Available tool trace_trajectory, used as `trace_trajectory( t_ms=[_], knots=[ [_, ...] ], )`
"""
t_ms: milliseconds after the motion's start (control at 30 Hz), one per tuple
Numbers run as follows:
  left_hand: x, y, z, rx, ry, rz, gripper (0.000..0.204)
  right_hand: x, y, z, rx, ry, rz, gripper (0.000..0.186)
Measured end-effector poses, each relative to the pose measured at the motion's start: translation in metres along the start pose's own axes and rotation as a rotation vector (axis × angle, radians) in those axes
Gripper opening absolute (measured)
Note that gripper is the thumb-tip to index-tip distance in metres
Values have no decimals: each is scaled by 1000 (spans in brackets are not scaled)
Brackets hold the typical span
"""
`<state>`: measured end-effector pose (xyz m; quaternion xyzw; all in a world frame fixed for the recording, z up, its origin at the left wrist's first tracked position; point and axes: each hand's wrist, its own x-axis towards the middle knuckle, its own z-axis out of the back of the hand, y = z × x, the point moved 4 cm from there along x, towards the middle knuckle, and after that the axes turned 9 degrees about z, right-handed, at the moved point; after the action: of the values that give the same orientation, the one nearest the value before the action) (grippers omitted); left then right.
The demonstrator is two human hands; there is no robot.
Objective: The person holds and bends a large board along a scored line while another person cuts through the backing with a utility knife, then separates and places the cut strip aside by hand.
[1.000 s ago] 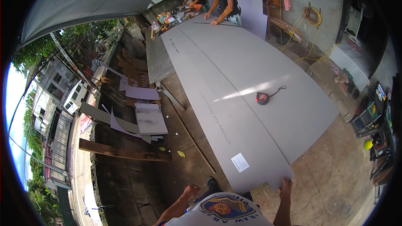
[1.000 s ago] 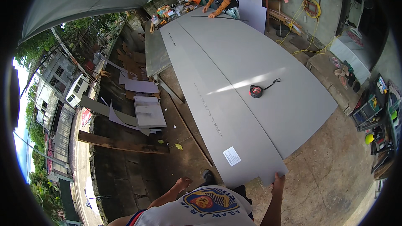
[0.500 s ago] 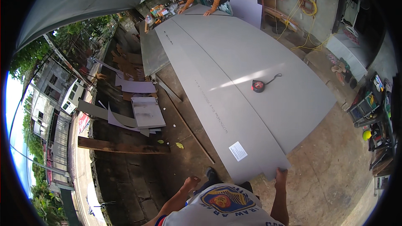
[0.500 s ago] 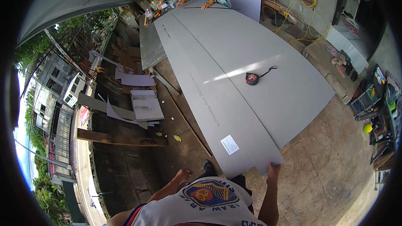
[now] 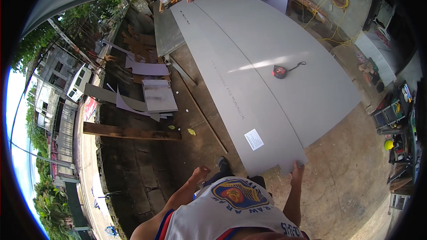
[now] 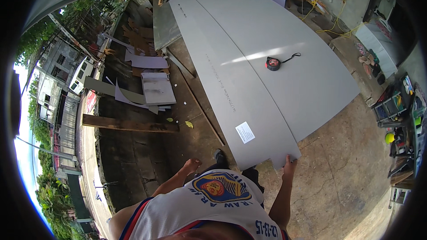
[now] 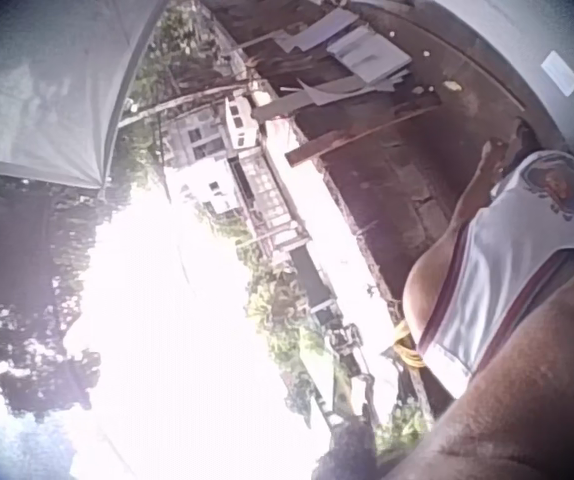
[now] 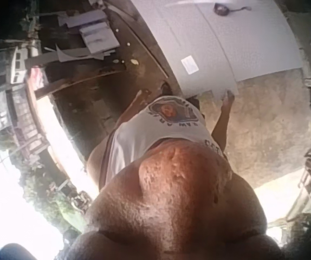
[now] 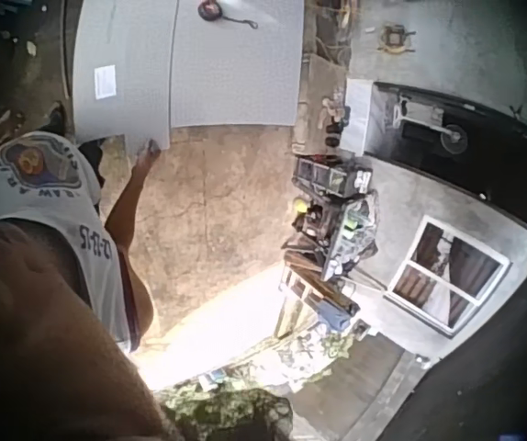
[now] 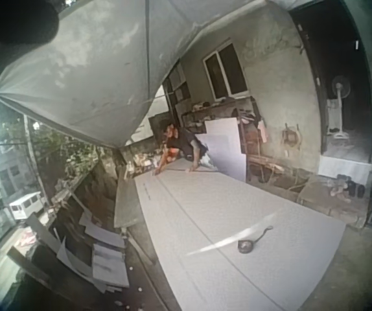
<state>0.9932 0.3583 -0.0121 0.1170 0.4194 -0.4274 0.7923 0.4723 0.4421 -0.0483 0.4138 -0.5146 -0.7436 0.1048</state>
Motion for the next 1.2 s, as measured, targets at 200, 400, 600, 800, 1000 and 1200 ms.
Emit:
trace_trajectory(
  t_ms=[200,400,600,800,1000,1200],
  knots=[
    [7,2,-2,22,-38,-86,36,-11,4,-1,83,70,20,51],
    [17,-4,5,17,33,-29,35,-13,-6,-4,53,80,-5,49],
    [30,-3,14,-26,-57,-180,38,-32,2,-21,184,-21,-28,38],
    [46,9,15,-77,153,-111,39,-33,4,-29,295,1,-29,36],
    [76,45,2,-84,75,-130,42,-26,4,-26,151,-140,-35,36],
    [91,49,9,-96,130,-142,43,-23,14,-20,-27,-302,89,43]
  ],
)
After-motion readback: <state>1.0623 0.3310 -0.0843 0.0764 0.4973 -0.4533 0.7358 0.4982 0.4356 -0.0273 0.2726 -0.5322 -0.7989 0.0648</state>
